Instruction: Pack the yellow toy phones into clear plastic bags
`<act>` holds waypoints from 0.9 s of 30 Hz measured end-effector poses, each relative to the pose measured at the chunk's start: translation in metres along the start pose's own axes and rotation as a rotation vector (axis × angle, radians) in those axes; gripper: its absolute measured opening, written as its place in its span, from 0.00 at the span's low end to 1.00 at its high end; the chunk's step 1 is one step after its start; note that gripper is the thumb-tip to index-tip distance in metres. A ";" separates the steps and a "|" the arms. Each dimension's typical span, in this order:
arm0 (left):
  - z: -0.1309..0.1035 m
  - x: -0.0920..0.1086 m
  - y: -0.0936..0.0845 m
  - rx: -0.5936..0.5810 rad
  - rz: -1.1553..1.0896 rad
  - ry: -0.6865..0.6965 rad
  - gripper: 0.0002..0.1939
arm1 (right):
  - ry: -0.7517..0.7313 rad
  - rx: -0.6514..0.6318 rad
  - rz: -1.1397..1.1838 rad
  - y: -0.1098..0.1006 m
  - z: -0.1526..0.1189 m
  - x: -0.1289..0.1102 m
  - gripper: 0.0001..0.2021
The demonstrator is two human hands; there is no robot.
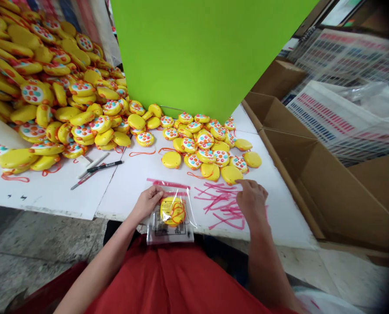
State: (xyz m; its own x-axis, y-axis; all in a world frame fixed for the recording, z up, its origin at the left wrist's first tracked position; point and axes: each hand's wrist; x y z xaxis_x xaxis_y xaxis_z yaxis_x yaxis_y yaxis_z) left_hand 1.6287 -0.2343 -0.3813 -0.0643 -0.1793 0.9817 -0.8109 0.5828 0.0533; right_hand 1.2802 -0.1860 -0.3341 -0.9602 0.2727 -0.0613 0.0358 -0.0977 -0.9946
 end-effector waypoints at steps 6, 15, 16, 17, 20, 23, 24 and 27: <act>-0.001 0.001 -0.001 -0.030 -0.154 -0.005 0.18 | -0.191 -0.113 0.569 0.002 -0.003 -0.066 0.11; -0.005 0.001 0.000 -0.031 -0.246 0.000 0.20 | -0.312 -0.625 1.093 0.028 -0.004 -0.130 0.09; -0.005 0.001 -0.001 -0.042 -0.256 -0.012 0.22 | -0.293 -0.634 1.126 0.027 -0.003 -0.128 0.09; -0.005 0.000 -0.002 -0.052 -0.265 -0.024 0.24 | -0.268 -0.640 1.159 0.026 -0.003 -0.124 0.09; -0.005 0.002 -0.005 -0.085 -0.305 -0.041 0.26 | -0.182 -0.648 1.282 0.022 -0.003 -0.115 0.09; -0.007 0.007 -0.007 -0.129 -0.336 -0.025 0.20 | -0.140 -0.639 1.381 0.021 -0.006 -0.110 0.09; -0.008 0.008 -0.007 -0.127 -0.322 -0.025 0.17 | -0.135 -0.634 1.394 0.021 -0.006 -0.109 0.08; -0.010 0.012 -0.008 -0.073 -0.219 -0.031 0.08 | -0.132 -0.626 1.393 0.024 -0.006 -0.110 0.05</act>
State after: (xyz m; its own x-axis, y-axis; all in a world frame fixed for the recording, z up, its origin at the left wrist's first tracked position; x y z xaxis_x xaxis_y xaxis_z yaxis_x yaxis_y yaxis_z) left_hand 1.6400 -0.2329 -0.3678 0.0903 -0.3315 0.9391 -0.7631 0.5829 0.2791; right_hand 1.3882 -0.2125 -0.3521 -0.0815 0.2212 -0.9718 0.9750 0.2201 -0.0317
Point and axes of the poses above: each hand's wrist, its own z-axis towards the middle knuckle, its own y-axis out of the palm, x = y × z, and after that the axes turned 15 degrees about -x, right-handed
